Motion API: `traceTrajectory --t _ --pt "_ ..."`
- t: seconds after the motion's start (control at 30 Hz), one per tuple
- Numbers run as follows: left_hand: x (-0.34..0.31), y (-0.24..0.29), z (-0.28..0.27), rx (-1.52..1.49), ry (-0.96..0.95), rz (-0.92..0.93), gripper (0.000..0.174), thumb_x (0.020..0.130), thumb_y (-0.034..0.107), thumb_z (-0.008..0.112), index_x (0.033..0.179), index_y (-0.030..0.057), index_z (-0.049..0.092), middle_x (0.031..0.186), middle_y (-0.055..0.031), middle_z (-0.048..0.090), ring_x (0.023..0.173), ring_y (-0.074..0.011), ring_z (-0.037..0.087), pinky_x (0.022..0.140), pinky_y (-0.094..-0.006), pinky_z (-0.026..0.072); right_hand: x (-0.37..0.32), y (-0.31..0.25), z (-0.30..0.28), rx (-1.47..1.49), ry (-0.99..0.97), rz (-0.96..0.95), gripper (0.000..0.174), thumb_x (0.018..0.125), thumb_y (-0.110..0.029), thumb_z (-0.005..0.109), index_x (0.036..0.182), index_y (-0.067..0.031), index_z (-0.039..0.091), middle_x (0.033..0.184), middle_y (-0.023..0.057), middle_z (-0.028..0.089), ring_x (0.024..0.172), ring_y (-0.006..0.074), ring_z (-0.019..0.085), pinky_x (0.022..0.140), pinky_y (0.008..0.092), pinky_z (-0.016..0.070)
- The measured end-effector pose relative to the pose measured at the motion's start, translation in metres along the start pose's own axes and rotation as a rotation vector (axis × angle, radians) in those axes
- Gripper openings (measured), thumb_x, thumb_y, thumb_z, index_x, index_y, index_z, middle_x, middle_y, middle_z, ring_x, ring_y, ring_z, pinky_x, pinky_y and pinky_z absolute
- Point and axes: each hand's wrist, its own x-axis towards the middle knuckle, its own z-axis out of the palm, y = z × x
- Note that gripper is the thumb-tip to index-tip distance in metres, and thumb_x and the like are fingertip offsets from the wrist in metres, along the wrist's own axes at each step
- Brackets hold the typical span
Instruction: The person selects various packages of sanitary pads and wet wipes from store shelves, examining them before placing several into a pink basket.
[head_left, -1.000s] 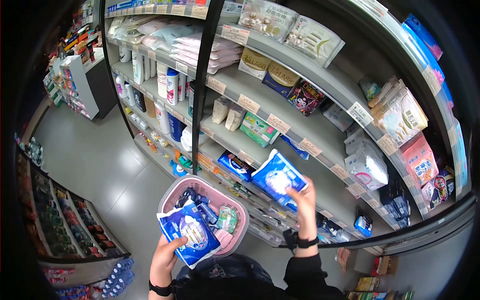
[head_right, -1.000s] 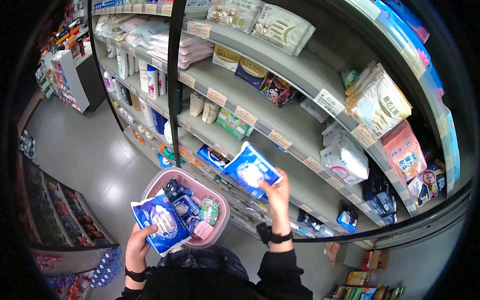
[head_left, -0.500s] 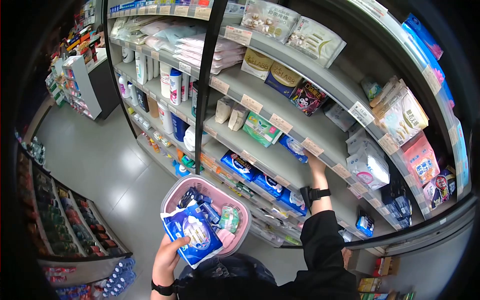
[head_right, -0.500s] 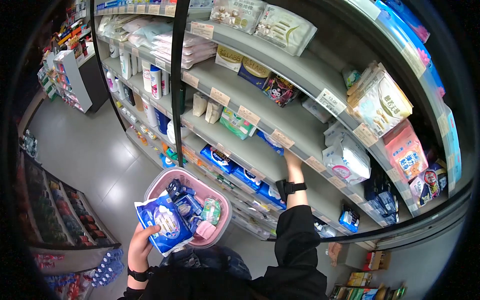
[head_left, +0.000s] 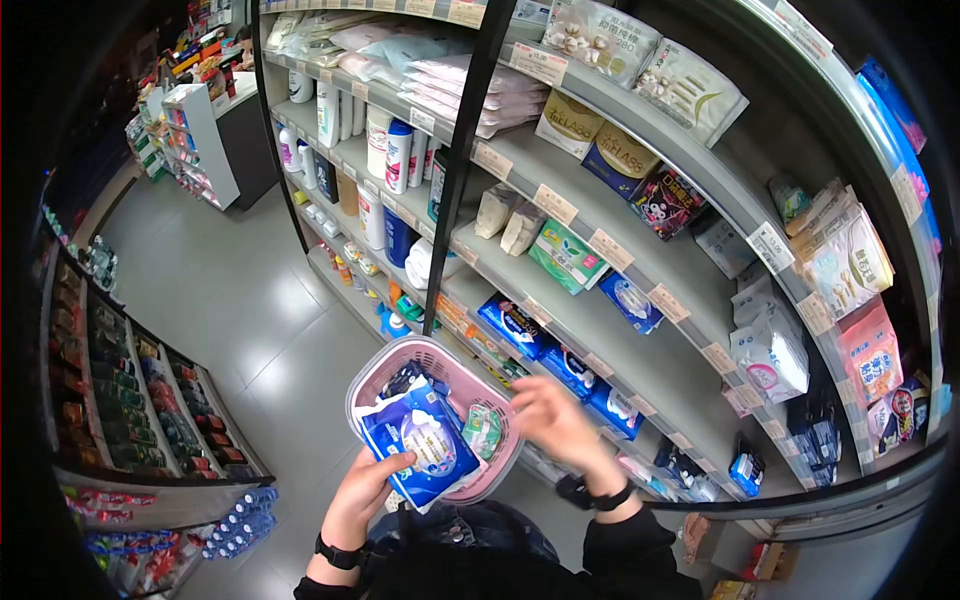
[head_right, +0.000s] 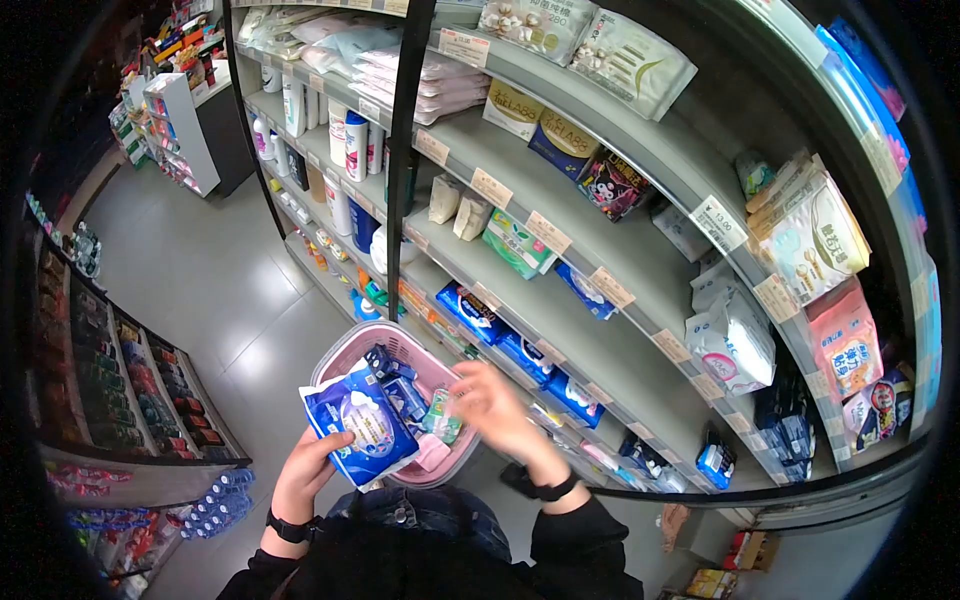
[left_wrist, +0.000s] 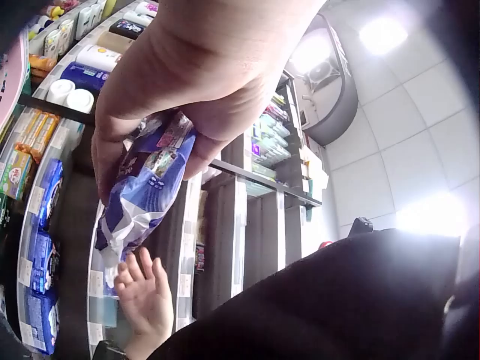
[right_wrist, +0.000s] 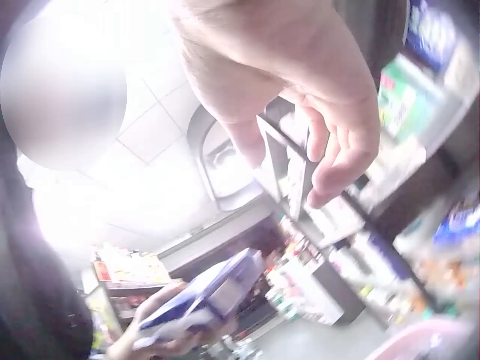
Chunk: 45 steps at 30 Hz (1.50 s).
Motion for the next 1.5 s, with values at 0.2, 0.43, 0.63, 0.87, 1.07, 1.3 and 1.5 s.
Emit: traceTrajectory --t 0.2,0.43,0.63,0.87,1.07,1.3,1.5 --pt "-0.004 0.008 0.021 0.344 -0.060 -0.002 0.065 0.074 -0.004 0.071 0.133 0.0006 0.043 0.117 -0.0083 0.062 0.105 -0.0166 0.061 0.093 -0.0314 0.0483 -0.005 0.006 0.048 0.093 -0.119 0.038 0.076 0.083 -0.004 0.072 0.144 -0.0122 0.028 0.128 0.0100 0.047 0.100 0.0139 0.056 0.078 0.0257 0.0491" --pt "0.000 -0.002 0.015 0.541 -0.274 -0.138 0.056 0.080 -0.005 0.066 0.130 0.0018 0.042 0.111 -0.0099 0.062 0.102 -0.0142 0.060 0.085 -0.0267 0.0488 -0.009 -0.003 0.030 0.081 -0.421 0.197 0.075 0.080 -0.016 0.078 0.142 -0.0082 0.037 0.124 0.0103 0.056 0.114 0.0168 0.054 0.098 0.0316 0.0412" --pt "-0.005 0.006 0.001 0.333 -0.162 0.055 0.037 0.089 -0.002 0.056 0.125 0.0019 0.046 0.109 -0.0127 0.063 0.097 -0.0213 0.064 0.078 -0.0297 0.0511 -0.014 -0.004 -0.029 0.184 0.012 0.099 0.049 0.077 0.000 0.075 0.121 -0.0015 0.054 0.107 0.0032 0.064 0.098 0.0119 0.060 0.088 0.0282 0.0491" --pt "-0.015 0.003 -0.012 0.328 -0.104 0.039 0.031 0.089 0.001 0.055 0.120 0.0005 0.050 0.108 -0.0136 0.064 0.093 -0.0218 0.065 0.077 -0.0303 0.0513 0.010 0.023 -0.135 -0.180 0.918 -0.252 0.043 0.073 0.000 0.076 0.112 0.0003 0.058 0.101 0.0093 0.067 0.091 0.0174 0.064 0.083 0.0303 0.0494" --pt "-0.020 0.005 -0.012 0.342 -0.097 0.045 0.030 0.089 0.002 0.055 0.119 0.0004 0.051 0.108 -0.0128 0.064 0.093 -0.0210 0.065 0.077 -0.0307 0.0509 0.049 0.058 -0.185 -0.475 1.192 -0.281 0.045 0.073 0.001 0.075 0.114 0.0059 0.057 0.100 0.0133 0.068 0.090 0.0168 0.065 0.080 0.0280 0.0490" --pt "-0.018 -0.001 -0.021 0.340 -0.060 0.059 0.029 0.091 0.006 0.056 0.119 0.0010 0.051 0.107 -0.0146 0.065 0.092 -0.0245 0.065 0.073 -0.0307 0.0525 0.058 0.068 -0.196 -0.687 1.265 -0.219 0.044 0.074 -0.003 0.075 0.113 0.0070 0.058 0.106 0.0156 0.068 0.091 0.0218 0.065 0.086 0.0305 0.0476" --pt "-0.013 0.002 -0.025 0.327 -0.024 0.066 0.027 0.091 0.007 0.056 0.117 0.0014 0.052 0.106 -0.0143 0.065 0.091 -0.0241 0.065 0.073 -0.0306 0.0525 0.050 0.050 -0.184 -0.517 1.168 -0.238 0.046 0.077 -0.007 0.073 0.117 0.0065 0.055 0.114 0.0169 0.064 0.098 0.0193 0.062 0.087 0.0291 0.0462"
